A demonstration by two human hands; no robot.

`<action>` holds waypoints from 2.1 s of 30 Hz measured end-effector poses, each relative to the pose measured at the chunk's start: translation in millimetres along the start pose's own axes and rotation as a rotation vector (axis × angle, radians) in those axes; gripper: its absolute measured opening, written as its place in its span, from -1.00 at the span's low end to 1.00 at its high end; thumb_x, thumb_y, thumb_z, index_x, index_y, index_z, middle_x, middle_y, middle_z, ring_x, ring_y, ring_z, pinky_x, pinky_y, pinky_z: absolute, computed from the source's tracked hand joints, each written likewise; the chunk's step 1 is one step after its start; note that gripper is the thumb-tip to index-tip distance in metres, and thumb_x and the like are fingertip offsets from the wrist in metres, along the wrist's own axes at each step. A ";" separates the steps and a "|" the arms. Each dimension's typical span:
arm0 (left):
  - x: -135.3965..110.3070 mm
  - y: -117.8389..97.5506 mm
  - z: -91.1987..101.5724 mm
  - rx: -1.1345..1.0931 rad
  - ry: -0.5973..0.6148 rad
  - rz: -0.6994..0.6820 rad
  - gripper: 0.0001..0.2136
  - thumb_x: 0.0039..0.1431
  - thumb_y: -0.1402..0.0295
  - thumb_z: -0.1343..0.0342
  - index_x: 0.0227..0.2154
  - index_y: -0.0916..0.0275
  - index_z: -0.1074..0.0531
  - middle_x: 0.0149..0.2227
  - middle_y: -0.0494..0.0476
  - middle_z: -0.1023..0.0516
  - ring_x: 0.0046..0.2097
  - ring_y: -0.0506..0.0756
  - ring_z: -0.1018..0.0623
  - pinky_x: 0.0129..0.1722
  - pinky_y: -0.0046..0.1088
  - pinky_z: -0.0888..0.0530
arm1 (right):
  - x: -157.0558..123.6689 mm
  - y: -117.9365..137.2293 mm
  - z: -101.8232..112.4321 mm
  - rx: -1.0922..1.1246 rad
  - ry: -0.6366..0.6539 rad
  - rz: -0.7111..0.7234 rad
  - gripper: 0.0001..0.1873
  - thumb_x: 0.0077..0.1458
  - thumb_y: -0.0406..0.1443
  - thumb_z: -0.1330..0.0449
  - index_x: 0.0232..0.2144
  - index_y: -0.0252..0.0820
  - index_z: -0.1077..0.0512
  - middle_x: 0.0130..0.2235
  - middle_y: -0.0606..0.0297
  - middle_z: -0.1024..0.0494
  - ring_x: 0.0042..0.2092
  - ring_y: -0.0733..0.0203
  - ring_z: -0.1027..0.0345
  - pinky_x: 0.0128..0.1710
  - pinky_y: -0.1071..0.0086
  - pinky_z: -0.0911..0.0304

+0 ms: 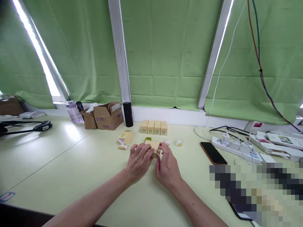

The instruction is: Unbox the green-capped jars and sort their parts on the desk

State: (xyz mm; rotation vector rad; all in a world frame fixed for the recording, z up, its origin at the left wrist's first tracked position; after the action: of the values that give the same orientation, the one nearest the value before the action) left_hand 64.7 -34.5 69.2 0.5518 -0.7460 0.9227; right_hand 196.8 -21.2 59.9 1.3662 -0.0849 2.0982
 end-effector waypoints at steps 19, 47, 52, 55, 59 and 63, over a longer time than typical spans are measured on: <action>3.4 14.9 -10.4 -0.293 0.068 0.148 -0.47 0.23 0.51 -0.14 0.21 0.12 -0.13 0.12 0.31 -0.47 0.16 0.32 -0.49 0.07 -0.02 -0.54 | 2.1 -18.2 5.7 0.094 0.023 -0.176 -0.54 0.33 -0.32 -0.06 0.23 -0.09 -0.09 0.11 0.00 -0.47 -0.06 0.02 -0.51 -0.17 0.08 -0.53; 4.2 15.4 -13.4 -0.400 0.155 0.216 -0.35 0.31 0.53 -0.05 0.39 0.01 -0.05 0.15 0.29 -0.40 0.20 0.26 -0.45 0.10 -0.07 -0.58 | 13.0 17.5 29.3 -0.083 -0.114 0.228 -0.49 0.25 -0.51 -0.08 0.20 -0.10 -0.34 0.02 0.00 -0.56 0.06 -0.06 -0.49 0.01 -0.03 -0.54; 0.8 19.4 -18.1 -0.413 0.135 0.232 -0.30 0.29 0.55 -0.06 0.43 0.06 0.00 0.17 0.32 -0.40 0.21 0.28 -0.43 0.15 0.00 -0.54 | 12.5 8.2 28.6 -0.046 -0.146 0.158 -0.51 0.28 -0.49 -0.07 0.21 -0.09 -0.31 0.00 0.04 -0.56 0.06 -0.04 -0.48 0.03 -0.04 -0.52; -0.9 21.9 -21.4 -0.447 0.140 0.254 -0.28 0.28 0.56 -0.08 0.44 0.07 0.01 0.16 0.31 -0.40 0.20 0.27 -0.43 0.16 0.01 -0.53 | 12.2 6.6 26.4 -0.047 -0.149 0.135 -0.51 0.30 -0.49 -0.06 0.22 -0.10 -0.30 0.01 0.04 -0.56 0.07 -0.04 -0.48 0.04 -0.03 -0.51; -1.7 24.8 -23.1 -0.483 0.142 0.290 -0.28 0.26 0.56 -0.09 0.42 0.08 -0.01 0.18 0.30 -0.38 0.22 0.27 -0.42 0.20 0.00 -0.50 | 13.4 3.7 23.2 -0.073 -0.112 0.092 -0.51 0.31 -0.47 -0.05 0.24 -0.10 -0.29 0.03 0.06 -0.57 0.08 -0.05 -0.47 0.05 -0.03 -0.50; -1.5 26.1 -22.8 -0.487 0.131 0.299 -0.29 0.25 0.56 -0.09 0.41 0.08 -0.02 0.21 0.29 -0.37 0.25 0.26 -0.41 0.22 -0.02 -0.48 | 14.3 2.3 18.7 -0.090 -0.055 0.067 -0.51 0.31 -0.47 -0.04 0.24 -0.08 -0.29 0.04 0.10 -0.59 0.07 -0.04 -0.46 0.07 -0.03 -0.47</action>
State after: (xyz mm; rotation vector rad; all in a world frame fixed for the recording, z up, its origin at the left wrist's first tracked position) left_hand 49.2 -6.2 56.6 -0.0516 -0.9112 0.9965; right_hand 206.7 -23.4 81.2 1.3839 -0.2478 2.0854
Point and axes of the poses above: each hand's wrist, its own x-axis towards the middle knuckle, its own z-axis out of the back of the hand, y = z × x, the point moved 7 cm from there along x, towards the middle knuckle
